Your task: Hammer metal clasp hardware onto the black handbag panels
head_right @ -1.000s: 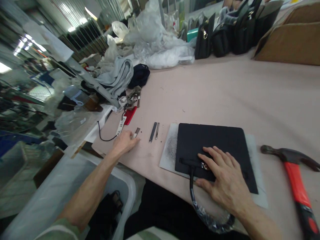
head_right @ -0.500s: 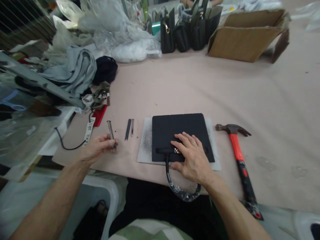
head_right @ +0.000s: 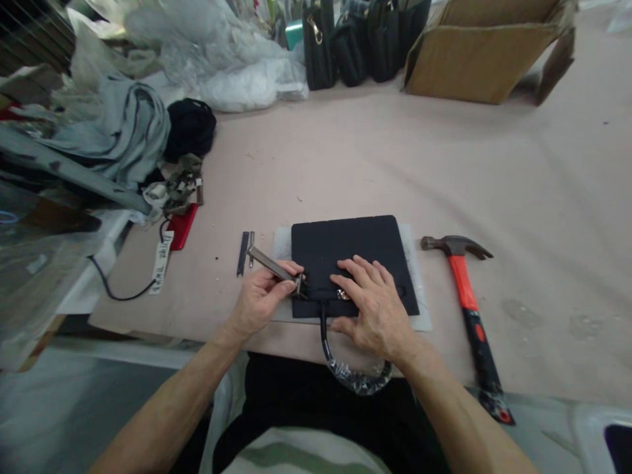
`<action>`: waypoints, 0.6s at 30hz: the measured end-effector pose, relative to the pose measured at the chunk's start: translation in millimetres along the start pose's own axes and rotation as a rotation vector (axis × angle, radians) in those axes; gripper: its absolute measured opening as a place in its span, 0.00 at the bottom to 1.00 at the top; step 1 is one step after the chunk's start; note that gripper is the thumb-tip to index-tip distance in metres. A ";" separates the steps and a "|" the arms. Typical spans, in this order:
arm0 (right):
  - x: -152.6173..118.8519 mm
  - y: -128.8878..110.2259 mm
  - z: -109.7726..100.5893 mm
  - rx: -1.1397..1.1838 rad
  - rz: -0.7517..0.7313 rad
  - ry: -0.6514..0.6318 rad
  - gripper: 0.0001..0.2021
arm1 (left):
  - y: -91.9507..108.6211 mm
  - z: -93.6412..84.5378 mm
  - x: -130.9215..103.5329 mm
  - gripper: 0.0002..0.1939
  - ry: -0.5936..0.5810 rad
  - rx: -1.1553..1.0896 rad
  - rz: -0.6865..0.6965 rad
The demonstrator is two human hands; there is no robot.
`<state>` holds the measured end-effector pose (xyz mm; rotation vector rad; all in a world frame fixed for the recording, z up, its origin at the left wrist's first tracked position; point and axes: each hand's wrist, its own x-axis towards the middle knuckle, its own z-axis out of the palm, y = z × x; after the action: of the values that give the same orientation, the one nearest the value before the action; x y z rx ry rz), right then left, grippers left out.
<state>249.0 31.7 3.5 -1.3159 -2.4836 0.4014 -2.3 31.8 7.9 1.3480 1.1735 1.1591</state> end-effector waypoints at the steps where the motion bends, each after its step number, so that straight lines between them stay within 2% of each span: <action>1: 0.0 0.0 0.0 0.001 0.002 0.004 0.35 | 0.4 0.9 -0.8 0.07 -0.014 0.026 0.023; 7: 0.0 0.2 0.7 0.009 0.009 -0.003 0.34 | -1.3 1.8 -3.2 0.05 -0.065 0.145 0.150; 13: 0.8 -1.3 -0.7 0.026 0.018 -0.005 0.33 | -3.6 6.0 -4.5 0.06 -0.040 0.146 0.120; 18: 0.7 -2.3 -1.5 0.035 0.025 -0.006 0.33 | -7.3 11.0 -5.7 0.05 -0.031 0.131 0.150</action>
<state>247.4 31.2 5.8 -1.3347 -2.4557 0.4535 7.6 25.7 -0.5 1.5704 1.1583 1.1797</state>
